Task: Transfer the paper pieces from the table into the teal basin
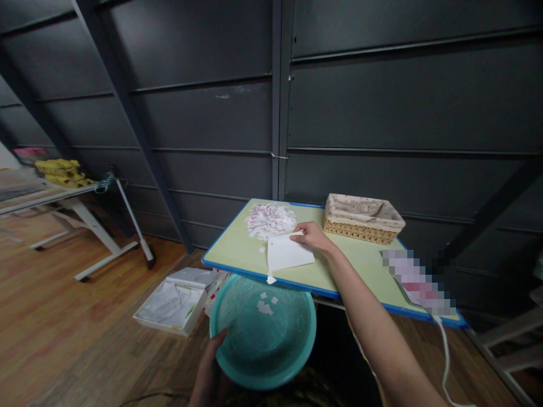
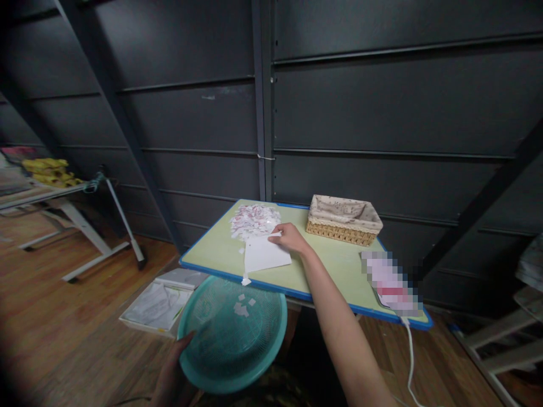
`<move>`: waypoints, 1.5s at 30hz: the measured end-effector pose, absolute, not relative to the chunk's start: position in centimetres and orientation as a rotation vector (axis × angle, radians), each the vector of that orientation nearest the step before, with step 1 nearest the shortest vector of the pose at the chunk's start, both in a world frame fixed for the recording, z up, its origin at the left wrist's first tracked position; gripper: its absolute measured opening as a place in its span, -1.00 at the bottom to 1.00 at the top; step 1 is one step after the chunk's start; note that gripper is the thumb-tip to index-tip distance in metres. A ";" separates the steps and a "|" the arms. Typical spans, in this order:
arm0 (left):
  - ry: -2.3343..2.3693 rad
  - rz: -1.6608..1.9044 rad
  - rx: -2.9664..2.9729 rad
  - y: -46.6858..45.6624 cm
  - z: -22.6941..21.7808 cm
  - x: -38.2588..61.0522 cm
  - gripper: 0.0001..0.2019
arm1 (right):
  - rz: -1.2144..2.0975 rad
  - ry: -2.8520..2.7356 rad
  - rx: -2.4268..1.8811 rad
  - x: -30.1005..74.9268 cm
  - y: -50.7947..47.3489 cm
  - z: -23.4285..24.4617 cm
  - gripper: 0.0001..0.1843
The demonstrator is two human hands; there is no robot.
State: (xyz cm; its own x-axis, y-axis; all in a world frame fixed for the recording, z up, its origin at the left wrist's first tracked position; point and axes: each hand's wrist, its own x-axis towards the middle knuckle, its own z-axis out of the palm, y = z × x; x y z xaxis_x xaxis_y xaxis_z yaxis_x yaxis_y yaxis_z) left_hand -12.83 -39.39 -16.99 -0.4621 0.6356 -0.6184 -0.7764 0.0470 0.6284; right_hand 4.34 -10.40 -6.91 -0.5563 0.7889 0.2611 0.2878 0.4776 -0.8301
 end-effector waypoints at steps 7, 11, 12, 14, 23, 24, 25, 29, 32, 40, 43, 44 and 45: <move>1.257 1.598 -0.275 -38.8 -17.5 -13.5 -0.35 | 1.279 -2.037 -0.806 3.8 -11.3 -7.1 -0.63; 1.247 1.633 -0.203 -39.0 -16.6 -12.9 -0.39 | 1.010 -1.803 -0.920 3.6 -10.4 -7.5 -0.58; 1.241 1.640 -0.190 -39.1 -16.3 -12.7 -0.40 | 0.939 -1.776 -0.953 3.6 -10.1 -7.6 -0.58; 1.248 1.636 -0.194 -39.3 -15.9 -12.4 -0.39 | 0.831 -1.768 -0.995 3.5 -9.6 -8.0 -0.58; 1.144 1.681 -0.172 -39.7 -16.3 -12.7 -0.37 | 0.661 -1.923 -0.977 2.8 -9.8 -8.8 -0.64; 1.131 1.689 -0.174 -39.8 -16.4 -12.8 -0.36 | 0.660 -1.936 -0.971 2.8 -9.8 -8.8 -0.65; 1.121 1.696 -0.174 -39.9 -16.5 -12.8 -0.35 | 0.663 -1.943 -0.966 2.8 -9.9 -8.7 -0.65; 1.111 1.680 -0.143 -40.0 -16.3 -12.8 -0.33 | 0.677 -1.918 -0.963 2.8 -10.1 -8.5 -0.62; 1.136 1.681 -0.134 -40.0 -15.6 -12.6 -0.37 | 0.702 -1.913 -0.963 2.8 -10.2 -8.4 -0.61; 1.157 1.665 -0.180 -39.8 -15.7 -12.7 -0.40 | 0.865 -1.967 -0.909 2.9 -10.6 -8.1 -0.55; 1.127 1.666 -0.207 -39.8 -16.3 -12.9 -0.35 | 0.881 -1.926 -0.923 3.0 -10.7 -7.9 -0.56; 1.137 1.664 -0.207 -39.7 -16.4 -12.9 -0.35 | 0.886 -1.921 -0.924 3.0 -10.6 -7.9 -0.57; 1.154 1.660 -0.203 -39.7 -16.5 -13.0 -0.35 | 0.893 -1.921 -0.923 3.0 -10.6 -7.9 -0.58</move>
